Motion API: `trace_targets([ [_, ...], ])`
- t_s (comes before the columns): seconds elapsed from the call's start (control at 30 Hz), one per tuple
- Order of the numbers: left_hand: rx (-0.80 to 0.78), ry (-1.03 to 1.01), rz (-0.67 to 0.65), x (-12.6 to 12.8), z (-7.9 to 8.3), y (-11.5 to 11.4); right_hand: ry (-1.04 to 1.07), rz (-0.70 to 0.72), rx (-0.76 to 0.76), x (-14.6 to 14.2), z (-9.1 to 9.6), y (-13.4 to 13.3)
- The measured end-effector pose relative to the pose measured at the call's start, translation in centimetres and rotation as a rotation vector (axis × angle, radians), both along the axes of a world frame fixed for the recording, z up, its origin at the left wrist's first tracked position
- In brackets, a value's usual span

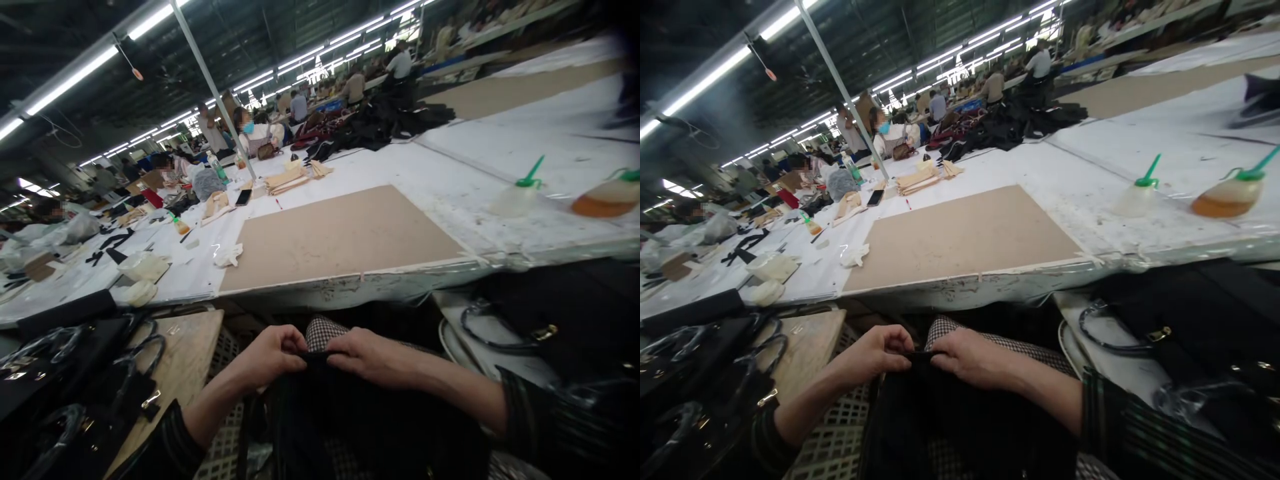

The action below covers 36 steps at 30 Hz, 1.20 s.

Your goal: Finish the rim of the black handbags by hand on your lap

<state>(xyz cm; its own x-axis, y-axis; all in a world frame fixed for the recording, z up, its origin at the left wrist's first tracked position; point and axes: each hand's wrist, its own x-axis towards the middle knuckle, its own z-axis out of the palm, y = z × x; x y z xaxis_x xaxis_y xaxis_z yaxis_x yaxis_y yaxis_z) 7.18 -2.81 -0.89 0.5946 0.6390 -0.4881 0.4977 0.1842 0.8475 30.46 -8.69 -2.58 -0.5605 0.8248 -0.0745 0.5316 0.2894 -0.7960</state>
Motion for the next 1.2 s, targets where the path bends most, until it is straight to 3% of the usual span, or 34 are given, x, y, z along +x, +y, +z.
trace_targets([
  [0.13,-0.052,-0.019,-0.181,0.3,-0.3,1.7,-0.02,0.098,-0.069,0.5,0.4,1.1],
  [0.27,0.002,-0.005,-0.208,1.1,-1.8,2.5,-0.072,0.065,-0.039,0.8,-0.1,1.6],
  [0.37,0.146,0.017,-0.15,1.5,-2.4,1.8,-0.055,-0.009,-0.051,0.6,-0.8,2.1],
  [0.43,0.35,0.065,-0.119,1.4,-2.3,1.1,-0.045,-0.029,-0.058,0.3,-1.1,2.4],
  [0.53,0.669,0.139,-0.149,1.0,-2.0,0.1,-0.061,-0.039,-0.066,-0.1,-1.3,3.0],
  [0.6,0.721,0.121,-0.182,0.5,-2.0,-0.3,-0.086,-0.057,-0.074,-0.4,-1.4,3.3],
  [0.7,0.63,0.061,-0.121,-0.3,-2.4,-0.8,-0.113,-0.084,-0.084,-0.8,-1.3,3.4],
  [0.83,0.301,0.017,0.112,-0.7,-2.7,-1.3,-0.097,-0.081,-0.081,-0.6,-1.2,2.9],
  [0.93,0.108,-0.052,0.15,-0.2,-2.8,-1.4,-0.072,-0.059,-0.112,-0.1,-1.5,2.4],
  [1.2,0.134,-0.031,0.078,0.7,-2.8,-1.5,-0.11,-0.066,-0.179,-0.8,-2.0,3.2],
])
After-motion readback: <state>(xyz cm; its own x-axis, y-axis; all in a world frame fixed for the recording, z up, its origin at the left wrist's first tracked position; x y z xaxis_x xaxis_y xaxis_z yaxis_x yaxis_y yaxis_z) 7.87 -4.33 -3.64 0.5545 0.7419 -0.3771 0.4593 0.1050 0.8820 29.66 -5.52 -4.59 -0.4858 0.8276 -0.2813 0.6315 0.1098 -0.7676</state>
